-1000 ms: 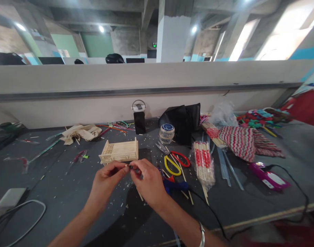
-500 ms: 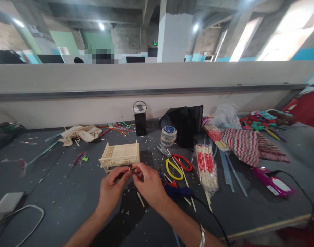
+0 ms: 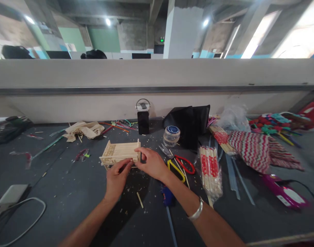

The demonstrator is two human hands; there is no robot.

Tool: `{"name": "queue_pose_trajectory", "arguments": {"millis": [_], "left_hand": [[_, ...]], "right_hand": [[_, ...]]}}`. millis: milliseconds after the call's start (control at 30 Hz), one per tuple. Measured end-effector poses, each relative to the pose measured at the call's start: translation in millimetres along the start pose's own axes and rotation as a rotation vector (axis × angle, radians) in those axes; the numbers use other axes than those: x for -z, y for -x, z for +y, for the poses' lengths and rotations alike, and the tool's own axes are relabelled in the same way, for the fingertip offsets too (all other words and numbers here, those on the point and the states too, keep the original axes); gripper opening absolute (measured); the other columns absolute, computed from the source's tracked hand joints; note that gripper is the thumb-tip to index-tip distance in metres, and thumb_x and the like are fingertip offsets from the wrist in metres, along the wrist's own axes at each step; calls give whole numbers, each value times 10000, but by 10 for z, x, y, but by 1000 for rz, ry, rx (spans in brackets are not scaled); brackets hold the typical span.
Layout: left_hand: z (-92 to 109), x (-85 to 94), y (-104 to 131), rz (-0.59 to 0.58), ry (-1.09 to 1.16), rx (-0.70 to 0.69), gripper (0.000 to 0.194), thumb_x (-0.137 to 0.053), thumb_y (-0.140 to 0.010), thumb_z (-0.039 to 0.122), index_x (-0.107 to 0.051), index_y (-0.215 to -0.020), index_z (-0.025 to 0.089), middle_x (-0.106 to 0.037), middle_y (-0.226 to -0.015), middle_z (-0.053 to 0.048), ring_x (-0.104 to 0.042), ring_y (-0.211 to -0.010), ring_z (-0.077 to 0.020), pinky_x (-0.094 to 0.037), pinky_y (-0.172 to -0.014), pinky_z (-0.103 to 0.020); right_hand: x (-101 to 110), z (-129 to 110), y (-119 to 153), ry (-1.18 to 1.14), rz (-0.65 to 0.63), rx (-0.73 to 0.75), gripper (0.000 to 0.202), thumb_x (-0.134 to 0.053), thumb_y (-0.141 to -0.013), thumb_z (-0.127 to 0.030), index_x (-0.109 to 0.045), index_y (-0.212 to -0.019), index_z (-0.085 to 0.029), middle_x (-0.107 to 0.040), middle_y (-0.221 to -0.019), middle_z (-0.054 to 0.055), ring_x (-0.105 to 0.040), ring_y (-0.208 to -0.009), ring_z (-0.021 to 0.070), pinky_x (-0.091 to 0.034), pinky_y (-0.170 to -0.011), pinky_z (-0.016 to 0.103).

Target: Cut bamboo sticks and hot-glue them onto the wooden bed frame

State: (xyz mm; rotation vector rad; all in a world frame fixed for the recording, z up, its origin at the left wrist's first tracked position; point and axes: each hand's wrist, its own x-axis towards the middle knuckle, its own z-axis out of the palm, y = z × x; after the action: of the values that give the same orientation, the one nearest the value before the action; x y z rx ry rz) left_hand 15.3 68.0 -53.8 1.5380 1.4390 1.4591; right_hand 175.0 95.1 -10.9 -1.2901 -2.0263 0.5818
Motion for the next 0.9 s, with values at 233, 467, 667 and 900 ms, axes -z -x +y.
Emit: {"name": "queue_pose_trajectory", "arguments": {"millis": [233, 467, 667, 900], "left_hand": [[-11, -45, -23, -8, -32, -12, 157, -649, -796, 277, -740, -905, 211, -754, -871, -40, -681, -786, -207, -522, -751, -323], [23, -60, -17, -5, -66, -11, 198, -623, -823, 321, -730, -937, 200, -748, -850, -31, -665, -742, -185, -507, -692, -281], [-46, -84, -24, 29, -91, -63, 187, -613, -825, 293, -727, -929, 188, -750, -861, -34, -670, -758, -182, -505, -705, -276], [-44, -87, -26, 45, -86, -77, 174, -615, -817, 270, -728, -918, 184, -750, -856, -37, -674, -751, -180, -506, -701, -269]], "right_hand": [[30, 44, -130, -23, -174, -14, 311, -648, -740, -183, -671, -1051, -188, -397, -542, -98, -393, -506, 80, -279, -507, 192], [-4, 44, -184, -13, -204, 30, 155, -626, -739, -156, -704, -869, -189, -459, -560, -79, -404, -527, 80, -259, -516, 196], [-50, 48, -205, 1, -201, 23, 77, -609, -727, -124, -661, -723, -180, -428, -516, -82, -383, -505, 76, -233, -501, 193], [-99, 52, -216, 4, -170, 21, 93, -604, -714, -92, -641, -693, -175, -434, -511, -80, -392, -504, 79, -244, -518, 204]]}}
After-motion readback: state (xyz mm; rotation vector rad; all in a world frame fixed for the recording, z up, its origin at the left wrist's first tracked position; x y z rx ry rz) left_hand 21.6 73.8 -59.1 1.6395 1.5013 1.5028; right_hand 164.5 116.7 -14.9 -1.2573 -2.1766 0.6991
